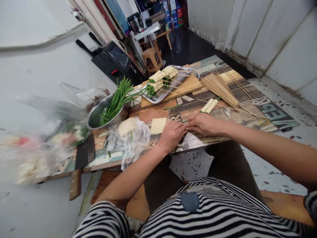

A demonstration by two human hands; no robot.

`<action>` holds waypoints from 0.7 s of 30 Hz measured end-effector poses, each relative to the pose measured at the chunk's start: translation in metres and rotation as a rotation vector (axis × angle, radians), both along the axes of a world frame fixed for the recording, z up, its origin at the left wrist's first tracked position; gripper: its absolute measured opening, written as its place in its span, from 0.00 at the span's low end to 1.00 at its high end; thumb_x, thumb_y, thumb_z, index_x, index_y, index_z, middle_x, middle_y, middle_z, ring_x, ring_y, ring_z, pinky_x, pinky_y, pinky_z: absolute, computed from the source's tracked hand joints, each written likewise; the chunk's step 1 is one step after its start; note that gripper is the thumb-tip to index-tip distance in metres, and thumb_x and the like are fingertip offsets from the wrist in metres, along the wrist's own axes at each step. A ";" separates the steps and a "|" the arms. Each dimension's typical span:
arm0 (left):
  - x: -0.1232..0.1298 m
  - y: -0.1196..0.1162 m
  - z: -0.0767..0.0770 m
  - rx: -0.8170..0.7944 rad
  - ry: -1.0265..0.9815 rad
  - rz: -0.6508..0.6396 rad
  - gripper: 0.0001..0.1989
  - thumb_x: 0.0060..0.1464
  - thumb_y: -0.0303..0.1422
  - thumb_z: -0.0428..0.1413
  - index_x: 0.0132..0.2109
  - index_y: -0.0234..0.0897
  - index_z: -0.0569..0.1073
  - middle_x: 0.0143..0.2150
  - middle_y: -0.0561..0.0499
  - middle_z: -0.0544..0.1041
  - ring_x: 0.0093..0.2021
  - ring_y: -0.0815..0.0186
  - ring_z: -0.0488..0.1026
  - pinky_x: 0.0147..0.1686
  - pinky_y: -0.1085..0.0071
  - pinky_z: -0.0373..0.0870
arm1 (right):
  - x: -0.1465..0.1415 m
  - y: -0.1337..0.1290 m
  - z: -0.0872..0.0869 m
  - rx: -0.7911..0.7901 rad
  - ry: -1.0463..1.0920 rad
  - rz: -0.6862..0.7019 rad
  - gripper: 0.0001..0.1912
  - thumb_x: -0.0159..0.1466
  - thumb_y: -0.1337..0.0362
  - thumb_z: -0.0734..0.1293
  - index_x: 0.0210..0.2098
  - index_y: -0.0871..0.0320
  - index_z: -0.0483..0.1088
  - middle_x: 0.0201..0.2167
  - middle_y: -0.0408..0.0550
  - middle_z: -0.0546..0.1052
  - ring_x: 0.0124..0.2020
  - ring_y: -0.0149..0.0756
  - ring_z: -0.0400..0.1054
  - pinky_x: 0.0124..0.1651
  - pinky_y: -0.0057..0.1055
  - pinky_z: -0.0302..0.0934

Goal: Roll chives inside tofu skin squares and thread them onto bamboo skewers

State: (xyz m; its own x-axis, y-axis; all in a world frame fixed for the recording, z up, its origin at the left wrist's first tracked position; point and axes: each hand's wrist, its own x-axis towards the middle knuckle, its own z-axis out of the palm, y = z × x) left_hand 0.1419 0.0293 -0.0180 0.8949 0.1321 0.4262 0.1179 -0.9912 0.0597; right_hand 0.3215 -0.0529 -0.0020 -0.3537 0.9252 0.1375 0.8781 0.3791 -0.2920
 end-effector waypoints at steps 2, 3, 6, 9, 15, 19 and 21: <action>0.001 -0.001 -0.006 -0.020 -0.060 0.003 0.12 0.63 0.35 0.49 0.40 0.35 0.75 0.38 0.47 0.79 0.37 0.65 0.73 0.38 0.67 0.63 | 0.003 0.000 0.004 -0.023 -0.008 -0.006 0.14 0.65 0.64 0.60 0.31 0.60 0.76 0.28 0.48 0.73 0.30 0.32 0.62 0.33 0.28 0.51; 0.002 0.000 -0.008 -0.028 -0.073 -0.002 0.12 0.63 0.34 0.49 0.39 0.35 0.75 0.38 0.47 0.79 0.37 0.66 0.73 0.38 0.68 0.64 | 0.006 -0.002 0.006 -0.020 -0.016 -0.008 0.14 0.65 0.64 0.59 0.32 0.60 0.76 0.28 0.48 0.73 0.31 0.33 0.63 0.34 0.28 0.52; 0.003 0.002 -0.010 -0.043 -0.079 -0.031 0.11 0.63 0.35 0.49 0.38 0.36 0.75 0.36 0.48 0.79 0.36 0.66 0.73 0.37 0.68 0.64 | 0.024 -0.012 0.012 0.081 -0.086 -0.141 0.15 0.66 0.64 0.57 0.38 0.60 0.75 0.33 0.50 0.74 0.36 0.36 0.64 0.37 0.30 0.53; 0.004 0.003 -0.009 -0.047 -0.081 -0.042 0.12 0.63 0.35 0.49 0.39 0.36 0.75 0.36 0.48 0.79 0.36 0.66 0.73 0.37 0.68 0.64 | 0.046 -0.026 0.011 0.141 -0.283 -0.466 0.16 0.66 0.65 0.56 0.36 0.63 0.73 0.33 0.55 0.74 0.38 0.40 0.63 0.37 0.32 0.51; 0.005 -0.004 -0.008 -0.059 -0.021 -0.022 0.13 0.64 0.35 0.46 0.41 0.36 0.75 0.36 0.47 0.77 0.36 0.65 0.71 0.36 0.68 0.64 | 0.052 -0.038 0.000 0.039 -0.453 -0.649 0.15 0.66 0.70 0.53 0.43 0.65 0.70 0.33 0.56 0.73 0.37 0.41 0.63 0.34 0.33 0.48; 0.005 -0.012 -0.006 -0.031 0.000 0.022 0.14 0.64 0.33 0.45 0.39 0.35 0.74 0.33 0.46 0.76 0.35 0.65 0.69 0.36 0.68 0.64 | 0.049 -0.037 0.001 0.099 -0.441 -0.709 0.16 0.67 0.69 0.53 0.43 0.67 0.70 0.33 0.57 0.73 0.37 0.42 0.64 0.32 0.34 0.47; 0.005 -0.015 -0.005 -0.014 0.019 0.051 0.14 0.65 0.33 0.44 0.38 0.35 0.73 0.32 0.46 0.75 0.34 0.64 0.69 0.36 0.68 0.64 | 0.053 -0.039 0.002 0.095 -0.423 -0.753 0.15 0.66 0.70 0.53 0.38 0.66 0.71 0.34 0.59 0.73 0.37 0.42 0.64 0.31 0.33 0.47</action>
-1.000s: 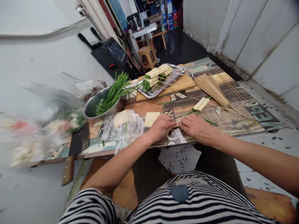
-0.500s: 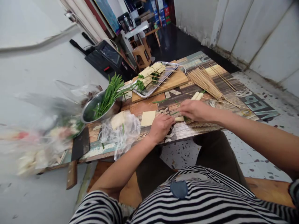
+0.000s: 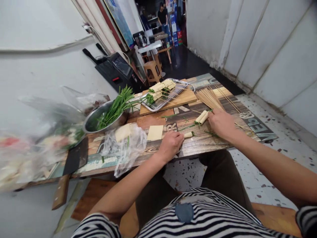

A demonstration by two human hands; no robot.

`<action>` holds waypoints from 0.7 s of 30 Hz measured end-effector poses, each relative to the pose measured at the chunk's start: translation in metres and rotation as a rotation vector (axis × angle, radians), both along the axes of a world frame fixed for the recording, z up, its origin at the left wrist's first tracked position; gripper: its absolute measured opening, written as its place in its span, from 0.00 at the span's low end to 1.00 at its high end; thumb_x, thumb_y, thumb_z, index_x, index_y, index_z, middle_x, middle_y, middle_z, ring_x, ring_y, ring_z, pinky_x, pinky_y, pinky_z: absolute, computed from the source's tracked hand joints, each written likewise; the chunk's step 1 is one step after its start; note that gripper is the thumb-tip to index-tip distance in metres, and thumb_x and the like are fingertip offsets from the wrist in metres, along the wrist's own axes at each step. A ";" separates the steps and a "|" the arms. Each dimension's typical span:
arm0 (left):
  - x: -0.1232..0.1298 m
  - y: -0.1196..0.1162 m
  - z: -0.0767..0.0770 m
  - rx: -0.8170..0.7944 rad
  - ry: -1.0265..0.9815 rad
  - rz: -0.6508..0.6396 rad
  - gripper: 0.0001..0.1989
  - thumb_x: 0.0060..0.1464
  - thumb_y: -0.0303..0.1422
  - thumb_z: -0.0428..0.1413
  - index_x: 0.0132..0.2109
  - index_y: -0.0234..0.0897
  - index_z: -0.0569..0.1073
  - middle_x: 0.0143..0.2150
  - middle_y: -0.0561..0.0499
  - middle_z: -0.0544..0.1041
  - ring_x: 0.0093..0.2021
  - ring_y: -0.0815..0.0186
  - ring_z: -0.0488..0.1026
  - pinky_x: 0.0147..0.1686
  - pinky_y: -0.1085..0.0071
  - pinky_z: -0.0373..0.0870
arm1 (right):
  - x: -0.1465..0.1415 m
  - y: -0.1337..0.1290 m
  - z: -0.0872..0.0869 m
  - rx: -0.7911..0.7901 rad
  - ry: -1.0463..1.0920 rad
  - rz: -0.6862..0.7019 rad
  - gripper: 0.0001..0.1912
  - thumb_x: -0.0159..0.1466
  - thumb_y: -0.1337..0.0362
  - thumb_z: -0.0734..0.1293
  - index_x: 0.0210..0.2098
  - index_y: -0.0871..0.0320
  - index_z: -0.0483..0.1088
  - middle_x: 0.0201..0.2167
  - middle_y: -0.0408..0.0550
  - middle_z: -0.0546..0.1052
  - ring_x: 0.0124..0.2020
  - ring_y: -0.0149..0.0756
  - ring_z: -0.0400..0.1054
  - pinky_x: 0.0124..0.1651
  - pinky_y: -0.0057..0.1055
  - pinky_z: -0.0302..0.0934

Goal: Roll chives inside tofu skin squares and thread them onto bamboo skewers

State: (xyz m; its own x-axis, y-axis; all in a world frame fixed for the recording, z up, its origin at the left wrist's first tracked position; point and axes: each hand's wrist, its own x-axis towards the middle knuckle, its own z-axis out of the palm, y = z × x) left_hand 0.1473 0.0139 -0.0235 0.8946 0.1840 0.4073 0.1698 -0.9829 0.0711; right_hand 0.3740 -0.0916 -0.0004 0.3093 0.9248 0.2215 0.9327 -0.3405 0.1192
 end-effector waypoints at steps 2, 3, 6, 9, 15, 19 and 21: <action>0.000 -0.002 0.001 0.004 0.017 0.016 0.14 0.65 0.33 0.44 0.38 0.35 0.73 0.32 0.46 0.74 0.34 0.64 0.68 0.36 0.68 0.64 | 0.005 -0.002 0.000 -0.043 0.041 -0.030 0.15 0.65 0.71 0.54 0.35 0.66 0.72 0.35 0.61 0.73 0.37 0.41 0.65 0.30 0.33 0.46; 0.000 -0.002 0.001 0.004 0.020 0.017 0.15 0.65 0.33 0.43 0.38 0.35 0.73 0.31 0.46 0.74 0.34 0.64 0.68 0.36 0.68 0.64 | 0.007 -0.002 0.000 -0.067 0.058 -0.035 0.15 0.64 0.72 0.54 0.35 0.66 0.72 0.35 0.61 0.73 0.36 0.41 0.65 0.30 0.33 0.46; 0.000 -0.003 0.000 0.007 0.014 0.015 0.15 0.65 0.33 0.43 0.38 0.34 0.72 0.31 0.46 0.73 0.34 0.64 0.68 0.37 0.68 0.64 | 0.013 -0.001 -0.001 -0.092 0.069 -0.033 0.15 0.63 0.72 0.54 0.35 0.65 0.72 0.34 0.60 0.74 0.35 0.40 0.65 0.30 0.33 0.46; 0.000 -0.003 0.000 0.019 0.009 0.033 0.14 0.65 0.32 0.43 0.37 0.34 0.72 0.31 0.46 0.73 0.34 0.64 0.68 0.36 0.68 0.63 | 0.016 -0.002 0.003 -0.059 0.073 -0.007 0.15 0.63 0.70 0.55 0.33 0.64 0.72 0.32 0.57 0.74 0.32 0.38 0.65 0.29 0.32 0.47; 0.003 -0.010 -0.002 0.016 0.041 0.111 0.14 0.64 0.31 0.45 0.36 0.33 0.73 0.31 0.46 0.73 0.34 0.63 0.67 0.35 0.67 0.62 | 0.000 -0.039 0.028 0.271 0.087 0.155 0.18 0.66 0.63 0.54 0.35 0.61 0.74 0.29 0.52 0.74 0.32 0.38 0.67 0.32 0.32 0.55; 0.004 -0.012 -0.001 0.000 0.058 0.151 0.14 0.64 0.32 0.46 0.35 0.33 0.73 0.31 0.46 0.73 0.33 0.62 0.67 0.35 0.67 0.62 | -0.036 -0.078 0.034 0.441 0.345 0.233 0.14 0.66 0.61 0.59 0.40 0.58 0.75 0.34 0.50 0.78 0.34 0.37 0.72 0.37 0.33 0.64; 0.004 -0.011 0.000 -0.001 0.074 0.143 0.14 0.64 0.31 0.46 0.34 0.33 0.73 0.30 0.46 0.73 0.33 0.63 0.68 0.35 0.67 0.62 | -0.056 -0.094 0.022 0.406 0.500 0.260 0.12 0.65 0.62 0.60 0.39 0.55 0.75 0.34 0.48 0.79 0.34 0.36 0.73 0.38 0.33 0.66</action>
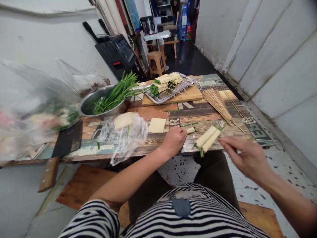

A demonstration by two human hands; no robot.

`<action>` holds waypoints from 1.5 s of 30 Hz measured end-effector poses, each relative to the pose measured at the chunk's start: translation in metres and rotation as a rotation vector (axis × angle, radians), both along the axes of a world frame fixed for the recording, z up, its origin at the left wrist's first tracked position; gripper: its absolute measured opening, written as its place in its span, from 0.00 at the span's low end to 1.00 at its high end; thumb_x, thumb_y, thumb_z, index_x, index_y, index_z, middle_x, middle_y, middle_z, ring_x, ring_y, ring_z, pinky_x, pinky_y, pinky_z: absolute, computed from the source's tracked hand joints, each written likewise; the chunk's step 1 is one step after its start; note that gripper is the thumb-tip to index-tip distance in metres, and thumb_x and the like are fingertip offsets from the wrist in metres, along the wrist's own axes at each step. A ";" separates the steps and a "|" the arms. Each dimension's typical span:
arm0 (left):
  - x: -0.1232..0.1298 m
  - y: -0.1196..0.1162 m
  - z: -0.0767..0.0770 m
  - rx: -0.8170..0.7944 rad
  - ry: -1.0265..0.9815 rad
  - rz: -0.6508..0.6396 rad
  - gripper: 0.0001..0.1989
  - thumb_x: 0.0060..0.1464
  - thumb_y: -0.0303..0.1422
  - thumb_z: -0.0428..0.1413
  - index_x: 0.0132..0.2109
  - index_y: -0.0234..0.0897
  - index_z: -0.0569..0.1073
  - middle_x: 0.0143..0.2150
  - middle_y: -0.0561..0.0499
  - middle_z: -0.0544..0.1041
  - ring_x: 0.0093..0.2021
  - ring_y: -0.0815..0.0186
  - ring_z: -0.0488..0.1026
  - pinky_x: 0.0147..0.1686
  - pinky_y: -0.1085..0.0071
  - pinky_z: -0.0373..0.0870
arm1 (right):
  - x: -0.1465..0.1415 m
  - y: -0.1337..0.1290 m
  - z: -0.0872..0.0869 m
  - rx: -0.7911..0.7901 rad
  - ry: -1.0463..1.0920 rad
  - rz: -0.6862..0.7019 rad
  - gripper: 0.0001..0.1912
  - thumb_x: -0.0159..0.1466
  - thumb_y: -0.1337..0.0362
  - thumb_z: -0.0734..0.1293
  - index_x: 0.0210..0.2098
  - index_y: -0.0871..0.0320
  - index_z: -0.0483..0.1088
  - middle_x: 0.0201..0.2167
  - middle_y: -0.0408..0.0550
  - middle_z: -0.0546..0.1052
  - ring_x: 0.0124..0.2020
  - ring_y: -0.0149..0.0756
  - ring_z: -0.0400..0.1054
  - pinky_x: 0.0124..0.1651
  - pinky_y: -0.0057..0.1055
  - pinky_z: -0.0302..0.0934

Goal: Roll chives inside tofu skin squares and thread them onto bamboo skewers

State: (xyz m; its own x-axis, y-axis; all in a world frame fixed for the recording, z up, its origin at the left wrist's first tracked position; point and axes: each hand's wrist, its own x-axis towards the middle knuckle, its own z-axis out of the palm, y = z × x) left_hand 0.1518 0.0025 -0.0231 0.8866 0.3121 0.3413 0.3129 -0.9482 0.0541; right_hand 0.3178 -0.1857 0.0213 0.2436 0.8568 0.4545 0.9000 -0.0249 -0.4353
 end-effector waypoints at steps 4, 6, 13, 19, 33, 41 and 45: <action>0.000 0.003 0.002 -0.033 0.010 -0.036 0.14 0.63 0.31 0.46 0.34 0.32 0.73 0.30 0.45 0.74 0.34 0.63 0.69 0.36 0.67 0.64 | -0.027 -0.018 -0.041 -0.105 0.145 0.004 0.13 0.65 0.63 0.59 0.37 0.55 0.76 0.29 0.47 0.78 0.28 0.34 0.72 0.32 0.30 0.67; 0.001 0.004 0.002 -0.047 -0.001 -0.054 0.14 0.63 0.30 0.46 0.34 0.32 0.73 0.30 0.45 0.74 0.34 0.63 0.69 0.37 0.67 0.64 | -0.034 -0.023 -0.055 -0.125 0.122 -0.031 0.14 0.66 0.64 0.58 0.38 0.56 0.76 0.28 0.47 0.78 0.26 0.34 0.72 0.30 0.30 0.67; 0.000 0.005 0.003 -0.044 -0.016 -0.066 0.15 0.64 0.30 0.45 0.33 0.32 0.73 0.30 0.45 0.74 0.34 0.63 0.69 0.37 0.66 0.65 | -0.040 -0.024 -0.055 -0.119 -0.046 -0.039 0.14 0.66 0.66 0.58 0.40 0.60 0.74 0.34 0.50 0.80 0.29 0.34 0.75 0.32 0.28 0.68; 0.000 0.008 0.004 -0.078 -0.024 -0.097 0.15 0.64 0.31 0.45 0.33 0.32 0.72 0.31 0.44 0.74 0.34 0.62 0.69 0.38 0.66 0.65 | -0.039 -0.018 -0.047 -0.175 -0.087 -0.059 0.15 0.66 0.65 0.57 0.38 0.58 0.75 0.33 0.50 0.81 0.27 0.35 0.74 0.29 0.28 0.67; 0.000 0.013 0.006 -0.106 -0.038 -0.135 0.13 0.62 0.30 0.47 0.32 0.33 0.73 0.31 0.46 0.75 0.33 0.63 0.70 0.39 0.67 0.66 | -0.038 -0.011 -0.045 -0.192 -0.107 -0.065 0.16 0.66 0.65 0.56 0.39 0.61 0.75 0.33 0.51 0.81 0.27 0.36 0.75 0.29 0.28 0.66; -0.001 0.016 0.008 -0.159 -0.049 -0.177 0.13 0.62 0.30 0.47 0.32 0.33 0.72 0.30 0.46 0.74 0.33 0.64 0.69 0.38 0.68 0.65 | -0.037 -0.004 -0.042 -0.248 -0.102 -0.044 0.15 0.66 0.66 0.56 0.38 0.59 0.75 0.33 0.50 0.80 0.28 0.35 0.74 0.31 0.27 0.65; 0.000 0.019 0.009 -0.186 -0.039 -0.198 0.13 0.62 0.30 0.47 0.32 0.33 0.72 0.30 0.46 0.74 0.33 0.64 0.68 0.38 0.68 0.65 | -0.037 0.000 -0.042 -0.237 -0.136 -0.023 0.15 0.66 0.66 0.56 0.37 0.60 0.74 0.31 0.50 0.80 0.26 0.35 0.74 0.29 0.27 0.62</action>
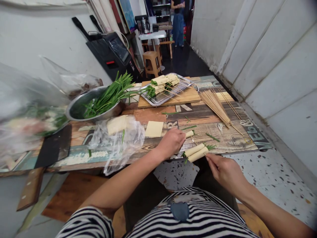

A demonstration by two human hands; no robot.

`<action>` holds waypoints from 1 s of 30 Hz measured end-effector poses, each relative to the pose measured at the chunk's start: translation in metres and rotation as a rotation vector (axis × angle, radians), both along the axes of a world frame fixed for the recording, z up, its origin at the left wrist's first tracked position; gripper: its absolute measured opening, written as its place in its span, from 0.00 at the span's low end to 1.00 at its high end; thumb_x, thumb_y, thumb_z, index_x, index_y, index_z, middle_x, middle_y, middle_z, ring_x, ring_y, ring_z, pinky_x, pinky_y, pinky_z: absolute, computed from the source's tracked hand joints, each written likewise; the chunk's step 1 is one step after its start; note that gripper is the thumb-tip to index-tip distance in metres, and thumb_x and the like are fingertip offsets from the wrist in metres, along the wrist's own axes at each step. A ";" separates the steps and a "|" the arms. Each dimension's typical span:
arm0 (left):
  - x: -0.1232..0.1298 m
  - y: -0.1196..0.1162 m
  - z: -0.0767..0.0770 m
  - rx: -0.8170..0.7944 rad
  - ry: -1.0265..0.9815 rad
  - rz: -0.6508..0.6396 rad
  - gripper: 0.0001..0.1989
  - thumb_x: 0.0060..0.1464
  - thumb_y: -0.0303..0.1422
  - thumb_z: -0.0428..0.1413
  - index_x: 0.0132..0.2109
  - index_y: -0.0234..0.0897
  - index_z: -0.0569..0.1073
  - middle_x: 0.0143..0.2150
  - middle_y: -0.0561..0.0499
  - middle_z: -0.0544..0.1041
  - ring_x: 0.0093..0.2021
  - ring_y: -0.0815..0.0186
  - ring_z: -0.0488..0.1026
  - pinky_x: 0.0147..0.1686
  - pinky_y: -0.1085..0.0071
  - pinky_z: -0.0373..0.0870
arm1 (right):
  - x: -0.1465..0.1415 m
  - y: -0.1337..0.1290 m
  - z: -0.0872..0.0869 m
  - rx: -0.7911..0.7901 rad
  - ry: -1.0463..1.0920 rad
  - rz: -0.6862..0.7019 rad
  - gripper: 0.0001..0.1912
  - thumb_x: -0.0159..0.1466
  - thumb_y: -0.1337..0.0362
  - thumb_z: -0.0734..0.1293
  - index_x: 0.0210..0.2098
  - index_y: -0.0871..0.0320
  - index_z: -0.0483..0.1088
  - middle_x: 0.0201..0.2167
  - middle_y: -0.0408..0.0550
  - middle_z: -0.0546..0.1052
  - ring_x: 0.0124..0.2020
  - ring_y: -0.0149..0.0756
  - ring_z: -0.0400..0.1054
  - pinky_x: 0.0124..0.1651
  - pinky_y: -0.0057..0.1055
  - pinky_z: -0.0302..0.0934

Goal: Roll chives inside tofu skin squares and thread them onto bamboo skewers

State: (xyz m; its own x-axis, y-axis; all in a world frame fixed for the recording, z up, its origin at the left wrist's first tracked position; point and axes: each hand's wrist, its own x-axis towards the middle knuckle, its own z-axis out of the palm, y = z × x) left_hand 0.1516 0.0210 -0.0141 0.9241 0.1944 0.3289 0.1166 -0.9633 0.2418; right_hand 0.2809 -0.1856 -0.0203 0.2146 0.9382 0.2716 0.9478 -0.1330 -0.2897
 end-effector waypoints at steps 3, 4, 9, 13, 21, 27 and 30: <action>0.000 0.001 0.001 0.001 0.016 -0.010 0.14 0.63 0.30 0.46 0.32 0.32 0.72 0.30 0.46 0.74 0.32 0.64 0.68 0.38 0.68 0.64 | 0.000 0.003 0.001 0.004 -0.001 0.011 0.15 0.66 0.67 0.56 0.36 0.60 0.73 0.29 0.48 0.80 0.24 0.33 0.73 0.27 0.27 0.59; 0.000 0.001 0.002 0.000 0.019 -0.011 0.14 0.63 0.30 0.46 0.32 0.32 0.72 0.31 0.46 0.74 0.33 0.64 0.68 0.39 0.68 0.64 | 0.000 0.004 0.002 0.003 -0.002 0.010 0.14 0.66 0.67 0.56 0.36 0.60 0.73 0.28 0.48 0.79 0.24 0.33 0.72 0.27 0.27 0.58; -0.001 0.000 0.004 -0.027 0.028 -0.017 0.13 0.63 0.29 0.45 0.34 0.32 0.72 0.31 0.46 0.74 0.34 0.64 0.68 0.40 0.67 0.64 | 0.002 0.012 0.005 -0.020 -0.017 0.007 0.13 0.66 0.68 0.56 0.31 0.59 0.70 0.23 0.45 0.77 0.22 0.31 0.70 0.26 0.27 0.52; 0.000 0.000 0.004 -0.054 0.020 -0.033 0.13 0.63 0.29 0.45 0.35 0.32 0.72 0.31 0.45 0.74 0.34 0.63 0.68 0.39 0.67 0.64 | 0.005 0.025 0.007 -0.098 -0.040 -0.010 0.13 0.65 0.68 0.56 0.28 0.59 0.68 0.19 0.43 0.73 0.20 0.30 0.67 0.25 0.28 0.48; 0.000 0.006 0.004 -0.112 0.039 -0.047 0.15 0.63 0.28 0.44 0.33 0.32 0.73 0.31 0.45 0.75 0.34 0.64 0.70 0.38 0.68 0.64 | 0.006 0.058 0.014 -0.276 -0.083 -0.044 0.13 0.65 0.68 0.56 0.29 0.60 0.68 0.20 0.48 0.75 0.21 0.32 0.67 0.26 0.29 0.45; -0.003 -0.005 0.016 -0.185 0.101 0.047 0.13 0.61 0.36 0.49 0.36 0.34 0.74 0.35 0.45 0.76 0.39 0.62 0.71 0.42 0.66 0.67 | 0.002 0.061 0.016 -0.295 -0.116 -0.078 0.13 0.65 0.67 0.56 0.29 0.60 0.69 0.22 0.49 0.76 0.22 0.33 0.68 0.27 0.30 0.46; -0.005 -0.021 0.014 -0.083 0.086 0.166 0.16 0.57 0.43 0.53 0.39 0.32 0.73 0.37 0.43 0.74 0.40 0.58 0.70 0.43 0.62 0.68 | 0.001 0.055 0.015 -0.264 -0.110 -0.088 0.13 0.65 0.66 0.56 0.33 0.60 0.71 0.24 0.49 0.77 0.24 0.35 0.70 0.27 0.30 0.48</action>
